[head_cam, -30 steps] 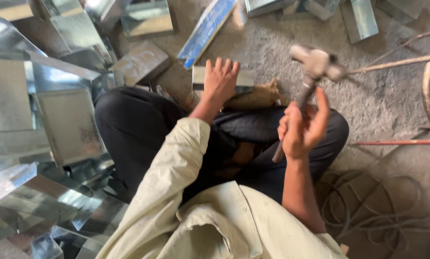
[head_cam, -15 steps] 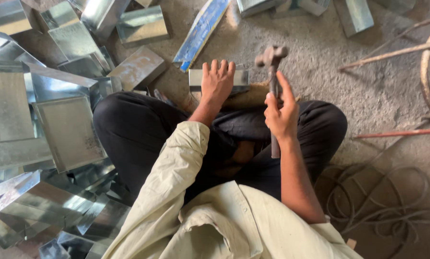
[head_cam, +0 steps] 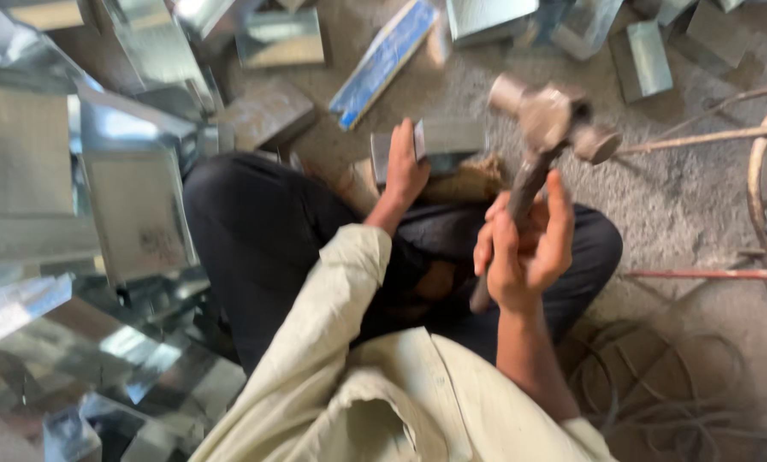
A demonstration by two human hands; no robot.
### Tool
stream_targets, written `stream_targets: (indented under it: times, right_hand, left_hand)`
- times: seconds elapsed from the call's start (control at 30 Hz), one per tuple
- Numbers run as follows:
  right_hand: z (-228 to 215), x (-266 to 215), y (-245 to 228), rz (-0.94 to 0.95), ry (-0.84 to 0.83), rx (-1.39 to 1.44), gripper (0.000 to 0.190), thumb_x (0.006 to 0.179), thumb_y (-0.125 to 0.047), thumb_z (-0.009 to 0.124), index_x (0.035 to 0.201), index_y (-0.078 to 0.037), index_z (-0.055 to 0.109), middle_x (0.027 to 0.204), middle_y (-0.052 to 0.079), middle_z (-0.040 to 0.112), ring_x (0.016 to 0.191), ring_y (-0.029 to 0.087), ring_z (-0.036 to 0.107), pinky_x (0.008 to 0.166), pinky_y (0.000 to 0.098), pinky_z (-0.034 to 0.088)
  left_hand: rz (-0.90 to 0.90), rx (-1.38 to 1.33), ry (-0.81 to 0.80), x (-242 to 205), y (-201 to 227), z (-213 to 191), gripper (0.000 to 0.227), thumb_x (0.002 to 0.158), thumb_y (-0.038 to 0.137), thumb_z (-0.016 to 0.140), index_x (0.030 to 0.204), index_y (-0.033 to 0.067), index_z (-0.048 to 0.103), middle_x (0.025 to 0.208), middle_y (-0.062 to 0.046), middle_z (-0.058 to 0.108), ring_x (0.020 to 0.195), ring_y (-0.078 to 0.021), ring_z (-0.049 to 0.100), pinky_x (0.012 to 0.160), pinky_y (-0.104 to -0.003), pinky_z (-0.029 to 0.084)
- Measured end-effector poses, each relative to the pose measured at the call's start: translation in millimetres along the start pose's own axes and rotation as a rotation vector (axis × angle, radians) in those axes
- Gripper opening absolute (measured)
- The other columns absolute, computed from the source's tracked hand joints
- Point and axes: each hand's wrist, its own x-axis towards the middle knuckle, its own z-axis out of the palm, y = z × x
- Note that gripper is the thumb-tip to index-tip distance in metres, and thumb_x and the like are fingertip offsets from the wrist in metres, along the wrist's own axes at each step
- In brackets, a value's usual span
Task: The person sits cross-legged on the floor and repeatedly hammers small rectangular metal pieces placed on a wooden block. They pick up pieces from a pile, position them, strike them with a hammer, and then move them aside.
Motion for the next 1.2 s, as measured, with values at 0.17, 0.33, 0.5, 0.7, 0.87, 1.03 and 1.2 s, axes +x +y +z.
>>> stream_targets:
  times: [0.17,0.33,0.5,0.7,0.87,1.03,1.2]
  right_hand:
    - [11,36,31,-0.128,-0.248,-0.466,0.052,0.110,0.001,0.058,0.158,-0.007,0.040,0.088,0.005,0.064,0.065,0.008,0.058,0.058,0.0240,0.047]
    - [13,46,31,0.283,-0.183,-0.339,0.058,0.100,-0.006,0.060,0.156,-0.005,0.045,0.083,0.000,0.062,0.057,0.005,0.053,0.049,0.0235,0.042]
    - [14,42,45,0.082,-0.266,-0.468,0.054,0.107,-0.005,0.061,0.159,-0.006,0.044,0.083,0.001,0.061,0.066,0.004,0.055,0.058,0.0225,0.045]
    - [11,36,32,0.342,-0.170,-0.195,0.059,0.103,-0.003,0.059,0.160,-0.005,0.041,0.088,0.003,0.059,0.055,0.003,0.052,0.043,0.0218,0.041]
    - [-2,36,9,0.272,-0.002,-0.157,0.058,0.106,-0.001,0.054,0.162,-0.007,0.038,0.088,0.006,0.061,0.051,0.005,0.050,0.039,0.0232,0.039]
    - [-21,27,5,0.266,0.107,-0.067,0.059,0.108,-0.001,0.055,0.163,-0.007,0.033,0.091,0.007,0.059,0.052,0.006,0.049,0.040,0.0231,0.038]
    - [-27,19,8,0.229,0.130,-0.025,0.059,0.107,0.000,0.054,0.162,-0.006,0.032,0.096,0.009,0.060,0.054,0.007,0.051,0.041,0.0234,0.040]
  left_hand:
    - [-0.113,-0.046,-0.082,5,7,-5,0.058,0.071,-0.014,0.058,0.126,0.0012,0.049,0.111,-0.025,0.053,0.109,-0.0485,0.050,0.095,-0.050,0.044]
    - [-0.060,-0.093,-0.052,18,17,-14,0.055,0.068,-0.013,0.059,0.120,0.0000,0.048,0.107,-0.025,0.052,0.104,-0.0491,0.049,0.089,-0.051,0.042]
    - [-0.090,-0.074,-0.087,11,21,-12,0.051,0.068,-0.014,0.059,0.116,-0.0008,0.047,0.107,-0.025,0.052,0.106,-0.0488,0.048,0.090,-0.051,0.042]
    - [0.045,-0.049,0.010,22,25,-15,0.065,0.066,-0.013,0.059,0.129,-0.0056,0.045,0.112,-0.026,0.052,0.105,-0.0480,0.048,0.093,-0.051,0.043]
    - [0.200,0.576,-0.170,45,52,-26,0.033,0.079,0.007,0.066,0.111,0.0101,0.056,0.102,-0.011,0.059,0.101,-0.0336,0.055,0.087,-0.049,0.043]
    - [0.180,0.913,-0.364,44,53,-28,0.014,0.095,0.015,0.061,0.108,0.0136,0.061,0.100,-0.007,0.060,0.102,-0.0289,0.056,0.088,-0.048,0.042]
    - [0.322,1.137,-0.015,53,75,-36,0.029,0.078,0.020,0.065,0.106,0.0180,0.061,0.115,-0.005,0.061,0.120,-0.0262,0.056,0.104,-0.051,0.042]
